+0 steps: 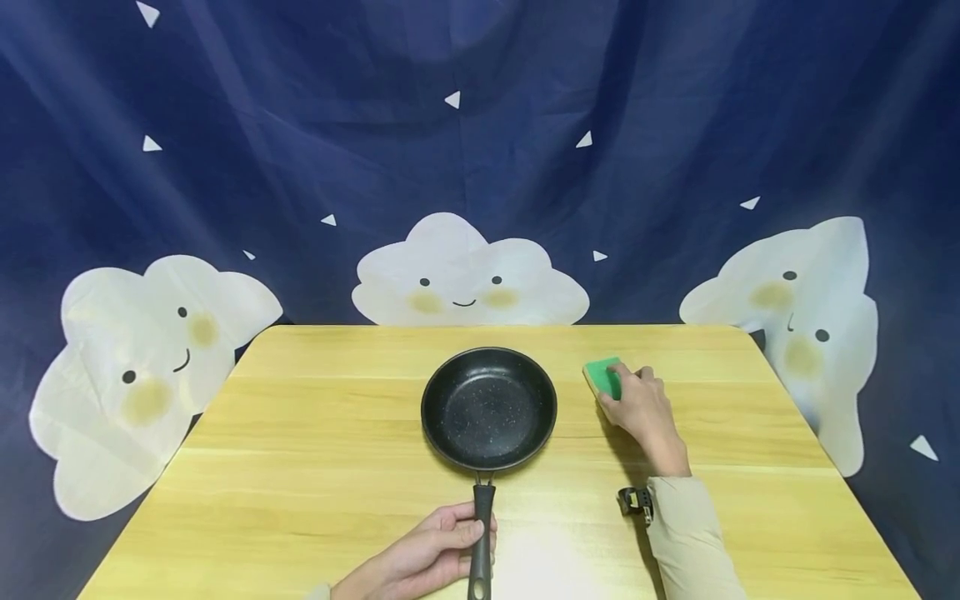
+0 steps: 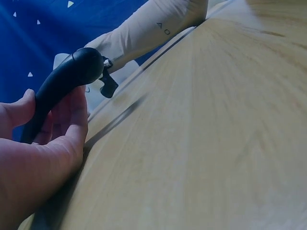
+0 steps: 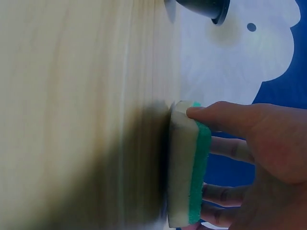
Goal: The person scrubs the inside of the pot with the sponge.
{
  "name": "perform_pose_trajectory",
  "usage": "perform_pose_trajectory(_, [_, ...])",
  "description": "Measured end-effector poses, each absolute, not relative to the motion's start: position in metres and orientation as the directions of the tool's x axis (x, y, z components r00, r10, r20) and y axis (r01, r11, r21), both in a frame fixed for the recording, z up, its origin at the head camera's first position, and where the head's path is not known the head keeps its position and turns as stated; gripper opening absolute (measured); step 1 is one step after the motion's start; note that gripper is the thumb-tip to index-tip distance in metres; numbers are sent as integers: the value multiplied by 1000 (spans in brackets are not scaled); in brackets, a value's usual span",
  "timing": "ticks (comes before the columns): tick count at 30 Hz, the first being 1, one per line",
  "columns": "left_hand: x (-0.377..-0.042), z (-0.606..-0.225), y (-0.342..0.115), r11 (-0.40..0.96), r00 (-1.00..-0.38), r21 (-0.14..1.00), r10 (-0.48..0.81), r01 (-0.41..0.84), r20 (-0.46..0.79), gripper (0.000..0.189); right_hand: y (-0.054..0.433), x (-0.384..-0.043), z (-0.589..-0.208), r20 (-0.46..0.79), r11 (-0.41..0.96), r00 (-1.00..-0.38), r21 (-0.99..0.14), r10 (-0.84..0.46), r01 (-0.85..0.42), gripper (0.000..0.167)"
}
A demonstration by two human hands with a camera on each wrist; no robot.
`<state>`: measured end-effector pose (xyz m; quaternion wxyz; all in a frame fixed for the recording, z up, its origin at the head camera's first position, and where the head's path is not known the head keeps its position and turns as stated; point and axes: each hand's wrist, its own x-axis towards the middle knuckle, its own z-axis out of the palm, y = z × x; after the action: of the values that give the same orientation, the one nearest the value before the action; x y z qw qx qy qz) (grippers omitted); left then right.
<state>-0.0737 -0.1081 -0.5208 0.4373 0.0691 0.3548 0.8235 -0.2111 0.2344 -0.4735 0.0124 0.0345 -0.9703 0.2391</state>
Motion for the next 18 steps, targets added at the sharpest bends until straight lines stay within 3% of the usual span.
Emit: perform_pose_trajectory(18, [-75, -521, -109, -357, -591, 644, 785, -676, -186, 19, 238, -210, -471, 48, 876, -996, -474, -74, -88, 58])
